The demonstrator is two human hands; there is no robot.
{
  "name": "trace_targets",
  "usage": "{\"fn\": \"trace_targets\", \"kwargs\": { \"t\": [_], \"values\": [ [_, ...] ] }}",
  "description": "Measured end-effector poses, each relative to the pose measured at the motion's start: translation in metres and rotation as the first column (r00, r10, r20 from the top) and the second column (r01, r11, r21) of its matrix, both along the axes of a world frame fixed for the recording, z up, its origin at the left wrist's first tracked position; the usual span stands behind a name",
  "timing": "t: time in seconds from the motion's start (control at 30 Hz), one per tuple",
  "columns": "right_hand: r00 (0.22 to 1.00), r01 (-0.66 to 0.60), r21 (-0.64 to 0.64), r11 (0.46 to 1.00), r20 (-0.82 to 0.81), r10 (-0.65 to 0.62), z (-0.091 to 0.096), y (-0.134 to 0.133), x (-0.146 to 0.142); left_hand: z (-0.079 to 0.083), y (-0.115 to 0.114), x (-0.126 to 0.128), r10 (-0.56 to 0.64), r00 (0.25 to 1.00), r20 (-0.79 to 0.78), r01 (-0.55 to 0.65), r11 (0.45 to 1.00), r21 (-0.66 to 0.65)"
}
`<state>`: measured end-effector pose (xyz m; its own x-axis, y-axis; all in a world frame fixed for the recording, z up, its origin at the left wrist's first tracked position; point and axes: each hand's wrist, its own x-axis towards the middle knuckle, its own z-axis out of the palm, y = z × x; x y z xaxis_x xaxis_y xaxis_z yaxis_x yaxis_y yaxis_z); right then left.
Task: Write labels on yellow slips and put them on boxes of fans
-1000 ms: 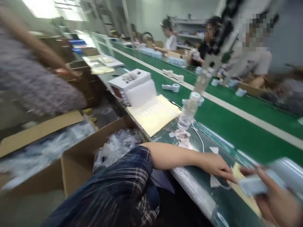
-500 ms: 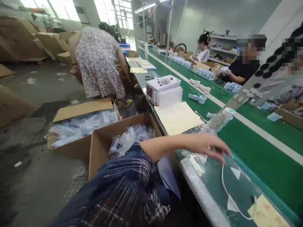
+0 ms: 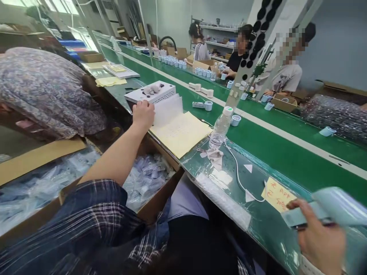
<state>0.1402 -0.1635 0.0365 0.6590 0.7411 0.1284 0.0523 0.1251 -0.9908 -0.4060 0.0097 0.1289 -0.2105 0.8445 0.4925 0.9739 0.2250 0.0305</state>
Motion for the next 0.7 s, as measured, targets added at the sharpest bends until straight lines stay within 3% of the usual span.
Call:
{"fn": "trace_targets", "kwargs": {
  "t": [0.07, 0.17, 0.23, 0.3, 0.37, 0.4, 0.43, 0.47, 0.5, 0.53, 0.57, 0.6, 0.7],
  "values": [
    [0.994, -0.01, -0.07, 0.997, -0.105, 0.003, -0.013, -0.006, -0.005, 0.013, -0.003, 0.004, 0.023, 1.0, -0.01, -0.023, 1.0, -0.018],
    [0.997, 0.01, -0.122, 0.993, -0.072, -0.019, -0.037, -0.016, -0.011, 0.04, -0.005, 0.024, 0.086, 0.996, 0.025, -0.085, 0.996, -0.026],
    [1.0, -0.004, -0.119, 0.993, -0.028, 0.001, -0.049, -0.021, -0.01, 0.052, -0.008, 0.059, 0.054, 0.995, 0.079, -0.055, 0.998, 0.005],
    [0.999, 0.012, -0.126, 0.992, 0.041, -0.006, -0.057, -0.024, -0.009, 0.05, -0.015, 0.113, -0.121, 0.974, 0.192, 0.111, 0.992, 0.062],
    [0.993, 0.056, -0.168, 0.984, 0.111, -0.038, -0.06, -0.023, -0.007, 0.029, -0.027, 0.179, -0.408, 0.858, 0.313, 0.418, 0.908, 0.038],
    [0.989, 0.078, -0.19, 0.979, 0.141, -0.052, -0.06, -0.022, -0.006, 0.013, -0.034, 0.212, -0.504, 0.771, 0.388, 0.557, 0.83, -0.028],
    [0.984, 0.097, -0.21, 0.973, 0.17, -0.061, -0.06, -0.021, -0.005, -0.005, -0.042, 0.243, -0.579, 0.678, 0.453, 0.679, 0.729, -0.084],
    [0.977, 0.113, -0.23, 0.967, 0.204, -0.065, -0.06, -0.021, -0.004, -0.025, -0.049, 0.27, -0.657, 0.557, 0.508, 0.802, 0.584, -0.124],
    [0.967, 0.128, -0.249, 0.96, 0.246, -0.065, -0.059, -0.02, -0.004, -0.045, -0.056, 0.292, -0.696, 0.475, 0.538, 0.87, 0.463, -0.169],
    [0.953, 0.144, -0.267, 0.953, 0.295, -0.062, -0.058, -0.021, -0.003, -0.064, -0.061, 0.31, -0.724, 0.419, 0.548, 0.906, 0.376, -0.196],
    [0.937, 0.157, -0.285, 0.946, 0.345, -0.051, -0.058, -0.022, -0.002, -0.08, -0.066, 0.322, -0.732, 0.395, 0.555, 0.919, 0.325, -0.225],
    [0.919, 0.164, -0.3, 0.94, 0.392, -0.035, -0.057, -0.023, -0.002, -0.093, -0.069, 0.33, -0.73, 0.398, 0.556, 0.917, 0.307, -0.253],
    [0.85, 0.213, -0.306, 0.928, 0.526, -0.022, -0.057, -0.029, -0.007, -0.113, -0.072, 0.335, -0.699, 0.408, 0.587, 0.913, 0.298, -0.28]
  ]
}}
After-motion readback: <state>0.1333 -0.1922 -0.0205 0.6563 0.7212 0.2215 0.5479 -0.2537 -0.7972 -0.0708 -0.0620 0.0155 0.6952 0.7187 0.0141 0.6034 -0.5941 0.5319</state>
